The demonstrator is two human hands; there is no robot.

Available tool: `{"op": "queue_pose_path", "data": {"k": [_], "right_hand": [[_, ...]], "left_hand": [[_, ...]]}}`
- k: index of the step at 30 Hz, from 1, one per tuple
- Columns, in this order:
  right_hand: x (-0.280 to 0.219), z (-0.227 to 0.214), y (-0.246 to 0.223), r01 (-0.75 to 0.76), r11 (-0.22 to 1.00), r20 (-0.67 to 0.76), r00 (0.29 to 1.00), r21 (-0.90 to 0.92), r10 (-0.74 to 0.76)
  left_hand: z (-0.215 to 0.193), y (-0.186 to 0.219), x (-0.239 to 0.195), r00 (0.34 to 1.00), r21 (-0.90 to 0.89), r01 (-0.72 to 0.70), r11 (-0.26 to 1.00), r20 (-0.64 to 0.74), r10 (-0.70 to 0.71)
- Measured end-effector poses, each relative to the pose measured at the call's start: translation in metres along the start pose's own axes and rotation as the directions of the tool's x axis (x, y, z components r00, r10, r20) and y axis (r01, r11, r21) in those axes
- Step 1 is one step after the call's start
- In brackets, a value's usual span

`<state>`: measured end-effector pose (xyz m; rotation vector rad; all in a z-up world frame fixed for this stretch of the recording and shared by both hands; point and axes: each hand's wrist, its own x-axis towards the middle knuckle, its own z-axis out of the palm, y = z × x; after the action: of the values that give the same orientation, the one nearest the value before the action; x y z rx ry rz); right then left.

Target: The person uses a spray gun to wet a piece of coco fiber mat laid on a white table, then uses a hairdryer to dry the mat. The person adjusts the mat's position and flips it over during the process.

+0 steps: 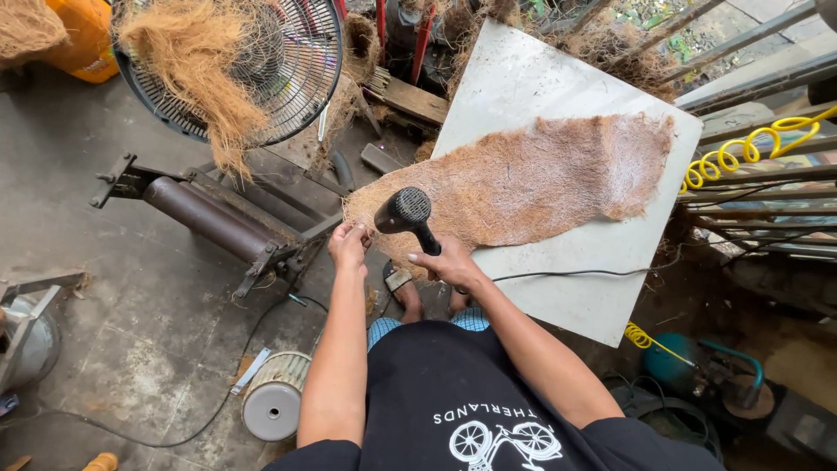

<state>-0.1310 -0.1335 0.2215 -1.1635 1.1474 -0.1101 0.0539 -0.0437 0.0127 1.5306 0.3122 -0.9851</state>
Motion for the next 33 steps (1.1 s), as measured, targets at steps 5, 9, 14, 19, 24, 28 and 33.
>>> {"op": "queue_pose_path", "data": {"k": [5,9,14,19,24,28,33], "right_hand": [[-0.003,-0.016,0.003,0.002,1.0,-0.11,0.994,0.0,-0.002],[0.008,-0.034,0.012,0.006,0.999,-0.26,0.966,0.05,0.007],[0.004,-0.035,0.012,0.028,0.997,-0.316,0.949,0.072,-0.004],[-0.01,-0.021,0.007,0.017,1.0,-0.141,0.99,-0.012,-0.018],[-0.015,-0.021,0.0,0.026,1.0,-0.112,0.993,0.005,-0.026],[0.003,-0.036,0.02,0.035,0.999,-0.257,0.966,0.02,-0.028],[0.009,-0.057,0.023,0.029,0.993,-0.339,0.941,0.117,0.012]], "left_hand": [[0.0,0.005,-0.008,1.0,0.019,0.003,1.0,0.002,-0.003],[-0.001,0.001,-0.005,1.0,0.019,-0.003,1.0,0.007,0.003],[0.002,-0.005,0.0,1.0,-0.003,0.013,1.0,0.022,-0.013],[0.011,0.004,-0.013,0.999,-0.024,0.052,0.998,-0.008,-0.052],[0.015,0.01,-0.031,0.997,0.075,0.066,0.995,-0.033,-0.063],[0.004,-0.028,0.001,0.994,0.021,0.108,0.994,-0.009,-0.107],[0.002,-0.039,0.009,0.988,0.023,0.144,0.989,0.055,-0.145]]}}
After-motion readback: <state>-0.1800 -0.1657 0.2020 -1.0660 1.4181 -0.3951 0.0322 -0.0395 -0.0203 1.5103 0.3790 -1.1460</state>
